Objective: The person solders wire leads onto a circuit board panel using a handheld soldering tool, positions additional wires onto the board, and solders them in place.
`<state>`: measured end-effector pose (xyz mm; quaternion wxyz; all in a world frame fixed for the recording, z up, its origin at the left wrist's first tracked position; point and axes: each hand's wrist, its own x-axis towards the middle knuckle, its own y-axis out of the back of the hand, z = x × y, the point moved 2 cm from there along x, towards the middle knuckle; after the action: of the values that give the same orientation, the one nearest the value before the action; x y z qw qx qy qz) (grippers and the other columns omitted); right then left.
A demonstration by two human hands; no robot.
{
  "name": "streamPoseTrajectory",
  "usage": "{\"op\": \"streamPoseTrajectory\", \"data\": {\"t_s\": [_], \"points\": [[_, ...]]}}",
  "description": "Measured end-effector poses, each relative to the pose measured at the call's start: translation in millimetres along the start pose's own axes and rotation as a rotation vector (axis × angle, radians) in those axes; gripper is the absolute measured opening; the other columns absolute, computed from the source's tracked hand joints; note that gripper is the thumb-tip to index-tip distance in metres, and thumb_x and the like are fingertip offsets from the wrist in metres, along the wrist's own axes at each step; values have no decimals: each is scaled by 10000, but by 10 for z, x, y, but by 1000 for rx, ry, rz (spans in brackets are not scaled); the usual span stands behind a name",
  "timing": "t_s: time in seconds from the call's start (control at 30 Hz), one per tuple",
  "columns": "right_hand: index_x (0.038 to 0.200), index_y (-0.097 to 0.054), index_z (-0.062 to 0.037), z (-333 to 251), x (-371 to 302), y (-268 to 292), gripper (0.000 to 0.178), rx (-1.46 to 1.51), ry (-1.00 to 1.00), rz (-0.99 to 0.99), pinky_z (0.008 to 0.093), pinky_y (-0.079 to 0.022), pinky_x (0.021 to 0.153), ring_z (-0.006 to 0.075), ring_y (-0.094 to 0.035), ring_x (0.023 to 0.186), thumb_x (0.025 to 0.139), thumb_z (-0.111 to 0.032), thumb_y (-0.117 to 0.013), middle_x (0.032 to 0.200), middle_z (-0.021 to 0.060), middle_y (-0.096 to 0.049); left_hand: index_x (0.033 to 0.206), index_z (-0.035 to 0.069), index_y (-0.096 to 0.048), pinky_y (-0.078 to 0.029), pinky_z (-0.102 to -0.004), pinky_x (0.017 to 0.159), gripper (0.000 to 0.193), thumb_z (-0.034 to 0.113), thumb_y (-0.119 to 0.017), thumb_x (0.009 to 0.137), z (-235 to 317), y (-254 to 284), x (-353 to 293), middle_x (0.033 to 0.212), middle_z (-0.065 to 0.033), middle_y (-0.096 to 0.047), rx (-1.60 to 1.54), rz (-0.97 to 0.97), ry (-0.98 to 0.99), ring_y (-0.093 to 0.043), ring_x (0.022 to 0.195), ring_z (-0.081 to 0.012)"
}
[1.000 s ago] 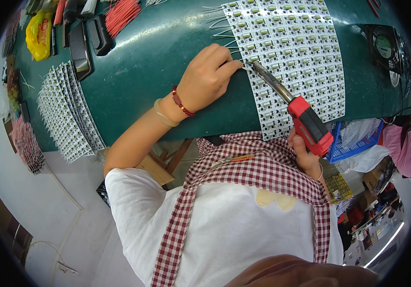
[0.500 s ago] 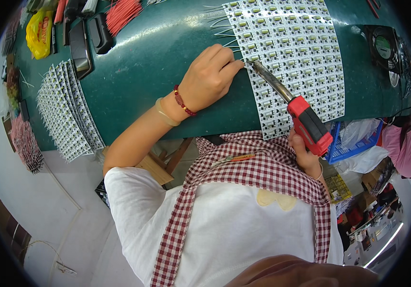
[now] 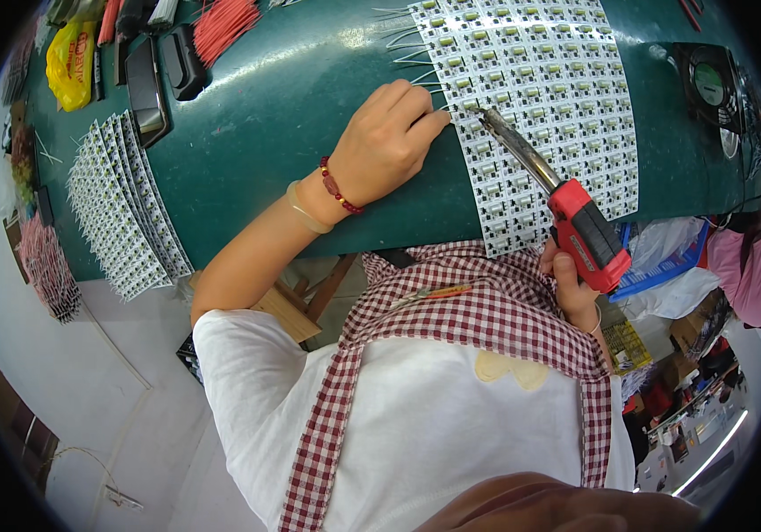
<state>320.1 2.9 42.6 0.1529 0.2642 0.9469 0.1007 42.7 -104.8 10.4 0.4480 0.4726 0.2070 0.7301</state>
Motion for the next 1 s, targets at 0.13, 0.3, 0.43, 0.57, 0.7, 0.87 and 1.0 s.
{"op": "streamPoseTrajectory", "data": {"t_s": [0.13, 0.3, 0.43, 0.57, 0.7, 0.87, 1.0], "points": [[1114, -520, 48, 47, -27, 7, 415, -6, 15, -33, 274, -416, 548, 132, -508, 606, 951, -333, -543, 718, 75, -557, 868, 37, -642, -429, -323, 608, 251, -62, -684, 640, 7, 17, 8, 756, -54, -522, 37, -15, -9, -531, 692, -225], [1077, -544, 30, 51, -94, 42, 310, 132, -45, -45, 281, -442, 592, 129, -541, 657, 933, -243, -567, 760, 57, -591, 865, 66, -663, -399, -317, 599, 247, -32, -682, 638, 27, 34, 31, 738, -24, -517, 104, 16, -66, -517, 684, -208], [933, -632, 4, 120, -145, 52, 176, 130, -51, -9, 285, -471, 618, 128, -582, 683, 900, -168, -611, 780, 43, -630, 856, 68, -670, -395, -321, 593, 244, -32, -678, 633, 34, 3, 0, 724, -20, -512, 94, -5, -77, -513, 683, -202], [1123, -512, 52, 179, -120, 19, 420, 53, 9, -43, 272, -420, 550, 134, -510, 609, 943, -325, -559, 726, 81, -559, 855, 62, -671, -392, -323, 591, 254, -37, -680, 621, 41, 12, -20, 711, -23, -504, 91, -22, -78, -503, 670, -203], [945, -549, 28, 143, -97, 12, 348, -9, 0, -80, 271, -421, 552, 135, -517, 612, 940, -320, -558, 720, 77, -556, 865, 55, -668, -391, -325, 590, 271, -47, -677, 614, 40, 14, -20, 708, -30, -498, 68, -10, -78, -498, 659, -208], [887, -552, 18, 145, -94, 16, 342, -42, 13, -76, 268, -414, 554, 135, -515, 608, 941, -319, -552, 710, 70, -550, 869, 49, -662, -392, -327, 590, 275, -53, -672, 613, 50, 11, -13, 705, -38, -490, 50, -11, -70, -496, 658, -214], [848, -555, 9, 154, -82, 2, 348, -60, -4, -82, 268, -406, 565, 134, -512, 619, 941, -326, -549, 698, 63, -540, 867, 38, -658, -403, -332, 602, 267, -55, -665, 616, 48, 4, -12, 710, -48, -479, 24, -9, -68, -494, 664, -221]]}}
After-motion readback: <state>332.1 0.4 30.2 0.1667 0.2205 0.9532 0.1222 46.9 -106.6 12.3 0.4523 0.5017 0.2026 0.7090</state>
